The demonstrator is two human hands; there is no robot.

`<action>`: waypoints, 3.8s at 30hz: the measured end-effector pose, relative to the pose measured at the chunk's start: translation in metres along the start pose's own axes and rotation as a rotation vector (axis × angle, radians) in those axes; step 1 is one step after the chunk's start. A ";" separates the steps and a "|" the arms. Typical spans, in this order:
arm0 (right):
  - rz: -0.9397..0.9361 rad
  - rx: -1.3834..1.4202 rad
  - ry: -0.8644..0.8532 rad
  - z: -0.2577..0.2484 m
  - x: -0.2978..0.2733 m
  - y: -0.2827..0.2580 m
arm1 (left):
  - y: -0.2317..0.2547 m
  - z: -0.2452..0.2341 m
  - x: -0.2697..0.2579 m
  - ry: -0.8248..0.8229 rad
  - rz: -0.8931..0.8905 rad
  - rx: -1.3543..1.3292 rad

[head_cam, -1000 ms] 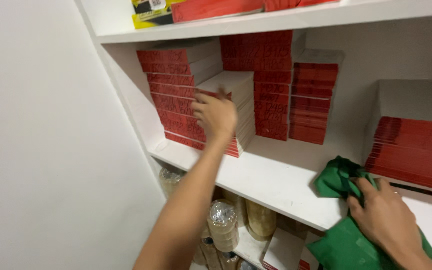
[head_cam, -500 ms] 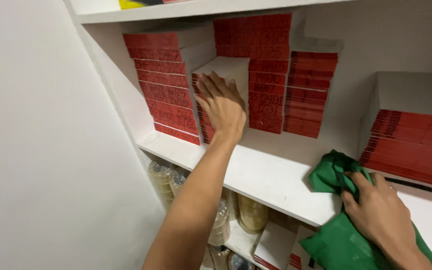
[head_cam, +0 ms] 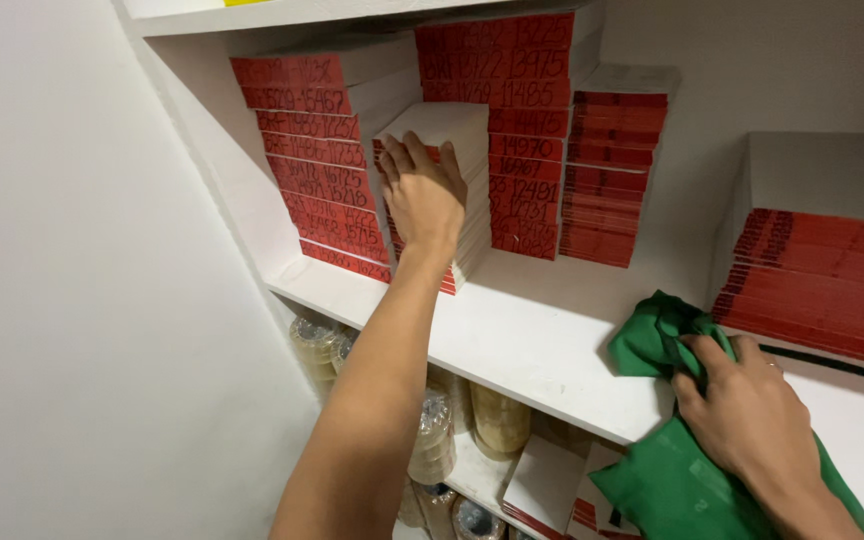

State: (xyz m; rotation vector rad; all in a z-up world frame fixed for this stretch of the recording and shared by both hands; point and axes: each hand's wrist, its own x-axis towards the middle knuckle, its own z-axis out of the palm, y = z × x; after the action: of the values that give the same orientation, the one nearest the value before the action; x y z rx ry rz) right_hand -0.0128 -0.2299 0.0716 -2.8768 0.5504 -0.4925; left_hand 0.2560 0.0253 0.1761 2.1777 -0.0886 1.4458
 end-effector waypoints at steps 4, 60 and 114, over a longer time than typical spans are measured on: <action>-0.060 0.006 0.029 0.001 0.003 0.001 | 0.011 -0.047 -0.027 -0.275 0.009 -0.178; -0.183 -0.041 0.303 0.010 -0.010 0.074 | -0.058 -0.088 -0.440 -1.170 -0.323 -0.246; -0.583 -0.216 -0.060 0.007 0.008 -0.028 | 0.063 -0.151 -0.221 -1.101 -0.021 -0.547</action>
State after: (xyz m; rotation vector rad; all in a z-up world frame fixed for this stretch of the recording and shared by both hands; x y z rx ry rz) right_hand 0.0054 -0.2062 0.0741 -3.2259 -0.2820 -0.4384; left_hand 0.0135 -0.0101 0.0517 2.1841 -0.7314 0.0244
